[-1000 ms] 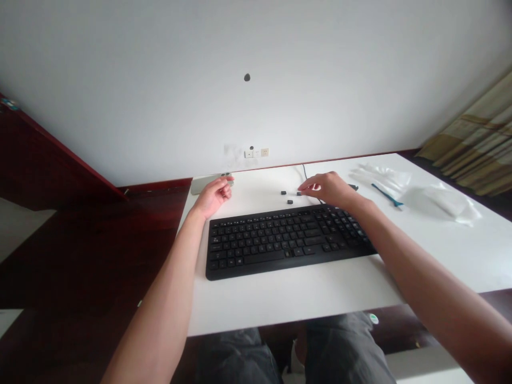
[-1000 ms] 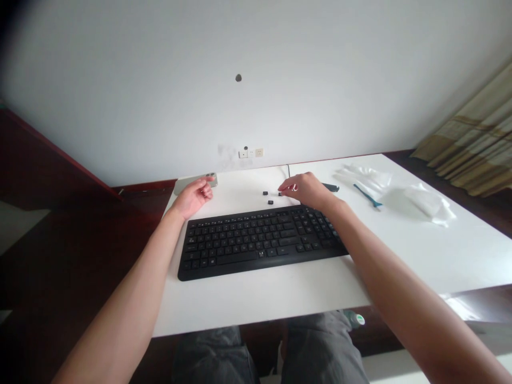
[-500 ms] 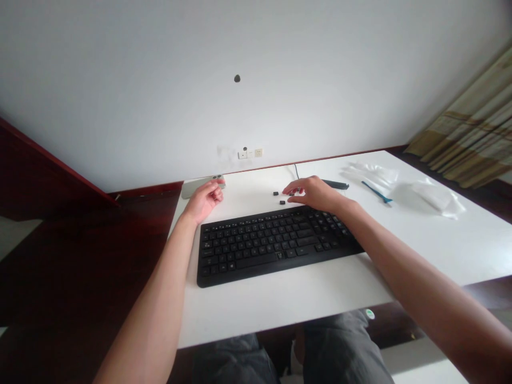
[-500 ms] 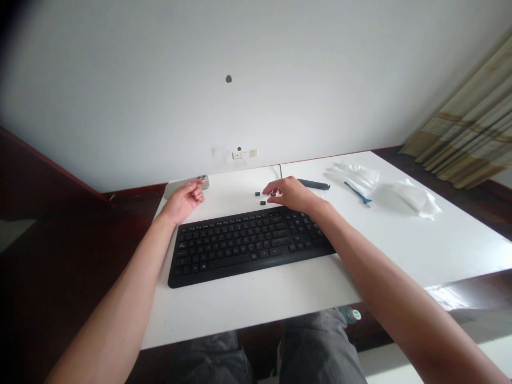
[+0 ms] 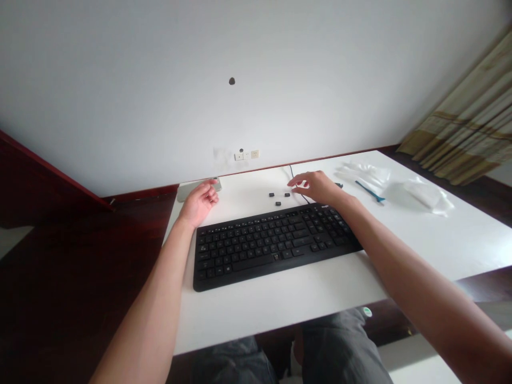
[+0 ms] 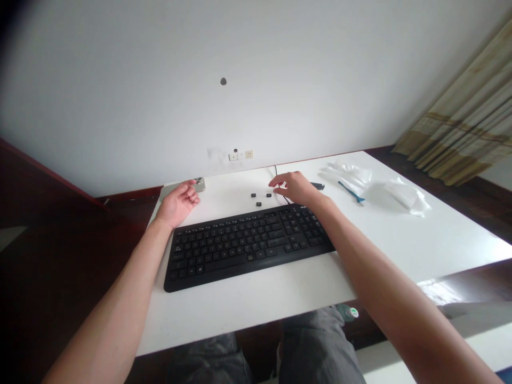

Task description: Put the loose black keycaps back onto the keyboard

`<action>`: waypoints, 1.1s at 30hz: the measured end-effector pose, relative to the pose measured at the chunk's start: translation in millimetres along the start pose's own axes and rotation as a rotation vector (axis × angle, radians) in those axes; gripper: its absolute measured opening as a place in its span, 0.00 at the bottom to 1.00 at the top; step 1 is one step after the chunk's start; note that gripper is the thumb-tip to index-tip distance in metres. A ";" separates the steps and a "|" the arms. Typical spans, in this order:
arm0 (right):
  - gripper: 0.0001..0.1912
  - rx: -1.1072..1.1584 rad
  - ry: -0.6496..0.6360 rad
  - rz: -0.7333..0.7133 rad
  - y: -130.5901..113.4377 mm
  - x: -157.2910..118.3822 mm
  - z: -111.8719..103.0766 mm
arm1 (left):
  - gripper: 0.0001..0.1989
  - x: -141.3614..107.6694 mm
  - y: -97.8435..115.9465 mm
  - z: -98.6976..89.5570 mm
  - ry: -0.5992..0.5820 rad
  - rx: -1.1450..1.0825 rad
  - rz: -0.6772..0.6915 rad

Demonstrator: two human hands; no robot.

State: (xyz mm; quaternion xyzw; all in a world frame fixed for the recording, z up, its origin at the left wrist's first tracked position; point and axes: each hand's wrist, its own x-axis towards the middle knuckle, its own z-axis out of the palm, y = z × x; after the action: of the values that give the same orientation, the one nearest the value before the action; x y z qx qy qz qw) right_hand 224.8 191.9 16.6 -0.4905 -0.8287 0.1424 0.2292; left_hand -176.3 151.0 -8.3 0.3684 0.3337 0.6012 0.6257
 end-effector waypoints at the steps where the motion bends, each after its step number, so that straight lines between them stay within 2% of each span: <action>1: 0.12 -0.006 0.009 0.004 2.6 0.2 -0.4 | 0.12 -0.4 -0.5 1.8 0.009 -0.010 0.004; 6: 0.12 -0.070 0.061 0.122 23.8 -0.6 -10.2 | 0.10 -0.9 -2.9 9.5 -0.004 -0.016 -0.030; 9: 0.12 -0.029 0.036 0.098 28.8 -1.9 -14.3 | 0.10 -0.1 -3.4 8.8 0.007 -0.034 -0.044; 14: 0.12 0.050 -0.054 -0.054 5.8 -2.6 -7.7 | 0.12 1.5 -3.7 5.3 -0.017 -0.026 -0.054; 18: 0.11 0.015 -0.087 -0.022 -19.5 -2.9 1.4 | 0.11 1.1 -3.4 6.0 -0.008 -0.023 -0.057; 21: 0.20 0.050 -0.081 -0.046 -26.2 -3.6 3.5 | 0.11 0.7 -3.5 6.4 -0.004 -0.021 -0.054; 24: 0.32 0.039 -0.033 -0.058 -19.4 -3.9 0.9 | 0.12 1.0 -4.2 5.6 -0.005 -0.019 -0.052; 29: 0.29 -0.007 -0.008 -0.015 -0.5 -3.4 -4.6 | 0.10 1.7 -4.7 4.4 0.001 -0.019 -0.054; 33: 0.32 0.013 -0.047 -0.011 -1.2 -3.7 -2.9 | 0.11 1.7 -5.0 3.9 -0.003 -0.020 -0.054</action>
State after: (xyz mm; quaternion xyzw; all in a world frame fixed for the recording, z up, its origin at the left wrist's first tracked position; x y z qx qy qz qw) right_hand 226.9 188.1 18.7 -0.4810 -0.8356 0.1579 0.2134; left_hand -170.4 152.5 -10.6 0.3539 0.3366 0.5869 0.6458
